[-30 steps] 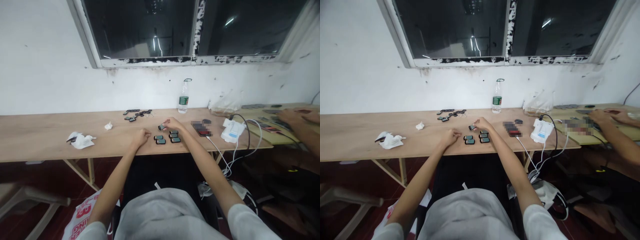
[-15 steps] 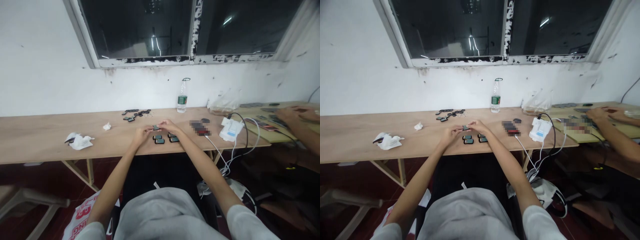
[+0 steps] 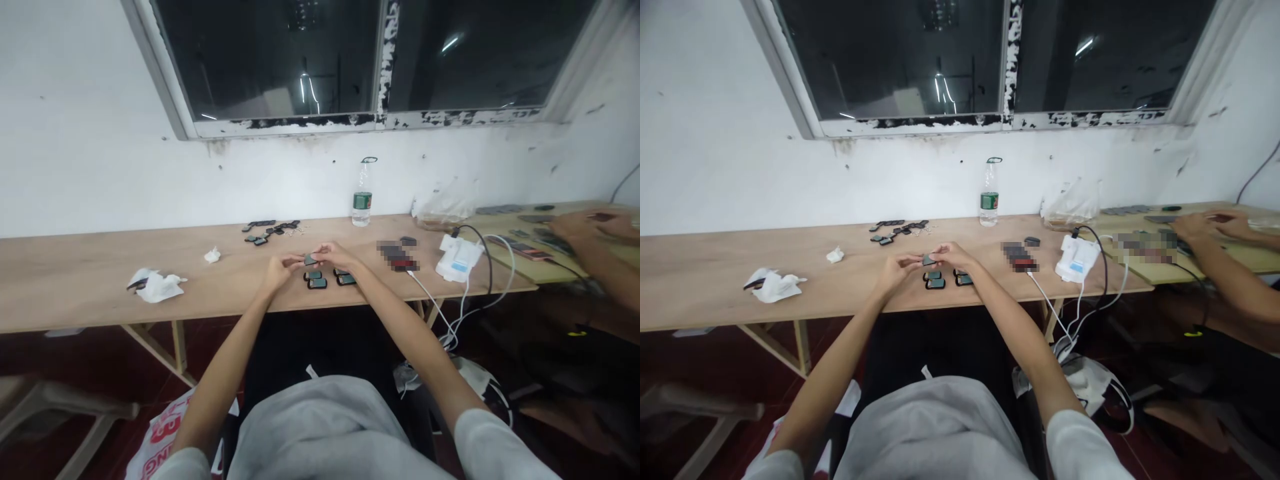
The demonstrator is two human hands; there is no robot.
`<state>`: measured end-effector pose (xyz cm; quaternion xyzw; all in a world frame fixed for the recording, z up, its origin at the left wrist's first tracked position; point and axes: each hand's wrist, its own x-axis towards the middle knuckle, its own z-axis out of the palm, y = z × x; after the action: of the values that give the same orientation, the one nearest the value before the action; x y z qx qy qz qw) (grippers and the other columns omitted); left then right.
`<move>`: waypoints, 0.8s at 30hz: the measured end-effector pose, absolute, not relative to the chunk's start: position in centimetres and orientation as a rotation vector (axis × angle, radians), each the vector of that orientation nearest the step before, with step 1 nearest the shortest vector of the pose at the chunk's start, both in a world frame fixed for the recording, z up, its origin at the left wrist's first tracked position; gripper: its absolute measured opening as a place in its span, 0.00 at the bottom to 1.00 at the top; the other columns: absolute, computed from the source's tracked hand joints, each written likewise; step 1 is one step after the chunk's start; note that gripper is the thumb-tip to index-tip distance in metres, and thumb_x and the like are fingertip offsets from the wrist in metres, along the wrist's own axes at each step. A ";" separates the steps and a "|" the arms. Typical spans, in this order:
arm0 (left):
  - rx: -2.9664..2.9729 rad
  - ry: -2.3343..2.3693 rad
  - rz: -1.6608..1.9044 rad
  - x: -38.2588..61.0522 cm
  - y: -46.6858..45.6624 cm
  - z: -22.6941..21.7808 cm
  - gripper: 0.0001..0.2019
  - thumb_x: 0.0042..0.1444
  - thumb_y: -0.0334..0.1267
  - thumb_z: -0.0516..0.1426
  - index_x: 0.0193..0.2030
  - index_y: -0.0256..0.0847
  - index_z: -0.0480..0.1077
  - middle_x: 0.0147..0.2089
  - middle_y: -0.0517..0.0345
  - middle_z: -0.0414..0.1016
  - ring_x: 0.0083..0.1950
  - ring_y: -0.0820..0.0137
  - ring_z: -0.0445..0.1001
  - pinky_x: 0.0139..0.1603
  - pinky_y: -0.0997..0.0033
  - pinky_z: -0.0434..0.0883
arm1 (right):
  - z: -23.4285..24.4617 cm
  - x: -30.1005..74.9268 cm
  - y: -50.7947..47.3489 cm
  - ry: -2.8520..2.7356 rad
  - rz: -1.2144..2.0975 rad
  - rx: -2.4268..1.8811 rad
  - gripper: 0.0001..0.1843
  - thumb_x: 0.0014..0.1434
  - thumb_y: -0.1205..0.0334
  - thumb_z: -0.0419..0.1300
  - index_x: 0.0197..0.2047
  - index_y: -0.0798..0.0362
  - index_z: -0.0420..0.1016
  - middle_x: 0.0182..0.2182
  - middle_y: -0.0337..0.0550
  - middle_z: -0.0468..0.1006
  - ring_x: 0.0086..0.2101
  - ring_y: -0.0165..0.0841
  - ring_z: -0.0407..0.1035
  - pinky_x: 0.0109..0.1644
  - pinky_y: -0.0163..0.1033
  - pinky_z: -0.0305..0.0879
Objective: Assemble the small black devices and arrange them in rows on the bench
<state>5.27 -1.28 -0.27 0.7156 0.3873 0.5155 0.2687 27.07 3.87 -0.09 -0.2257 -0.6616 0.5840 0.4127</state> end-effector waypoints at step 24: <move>2.578 0.921 0.593 5.9 -2.3 -0.7 0.33 0.57 0.59 0.62 0.66 0.49 0.68 0.77 0.53 0.49 0.76 0.51 0.50 0.74 0.48 0.53 | 0.3 26.8 3.2 -2.186 0.458 -1.359 0.12 0.58 0.66 0.59 0.38 0.56 0.84 0.36 0.48 0.85 0.35 0.35 0.77 0.37 0.32 0.66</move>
<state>5.87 -2.31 -0.66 0.9070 0.3241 0.2086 0.1695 26.83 3.24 0.30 -0.5018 -0.8072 0.1692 0.2606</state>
